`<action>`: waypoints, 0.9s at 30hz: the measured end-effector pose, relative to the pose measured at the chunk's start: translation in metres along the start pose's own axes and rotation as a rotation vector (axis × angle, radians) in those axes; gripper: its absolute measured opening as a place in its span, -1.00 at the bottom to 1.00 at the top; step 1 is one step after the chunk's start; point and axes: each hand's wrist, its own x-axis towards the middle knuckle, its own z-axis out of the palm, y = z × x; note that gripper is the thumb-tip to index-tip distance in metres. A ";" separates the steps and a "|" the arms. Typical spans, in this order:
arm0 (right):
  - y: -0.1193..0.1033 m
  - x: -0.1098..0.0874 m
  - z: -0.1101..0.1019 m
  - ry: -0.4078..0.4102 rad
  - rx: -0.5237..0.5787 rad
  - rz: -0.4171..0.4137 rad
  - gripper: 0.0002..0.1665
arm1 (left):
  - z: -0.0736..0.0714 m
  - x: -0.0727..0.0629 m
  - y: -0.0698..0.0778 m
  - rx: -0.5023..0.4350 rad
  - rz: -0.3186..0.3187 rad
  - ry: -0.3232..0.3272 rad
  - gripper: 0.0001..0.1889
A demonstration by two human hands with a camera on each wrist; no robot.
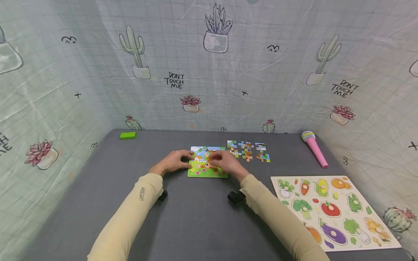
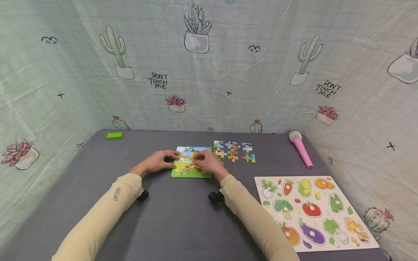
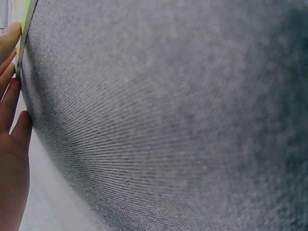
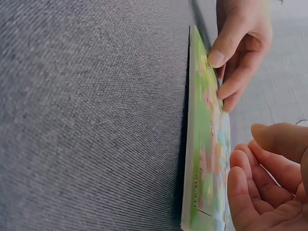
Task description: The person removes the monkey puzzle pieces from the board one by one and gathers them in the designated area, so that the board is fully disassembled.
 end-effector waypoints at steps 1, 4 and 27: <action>0.000 0.001 0.001 -0.001 -0.011 -0.006 -0.67 | 0.001 0.000 0.000 0.004 0.002 0.002 -0.60; 0.003 0.002 0.005 -0.002 -0.050 -0.020 -0.70 | 0.003 0.000 0.000 0.015 0.011 0.005 -0.60; 0.006 -0.003 0.010 -0.121 -0.264 -0.186 -0.66 | 0.007 -0.009 0.008 0.012 0.019 0.017 -0.61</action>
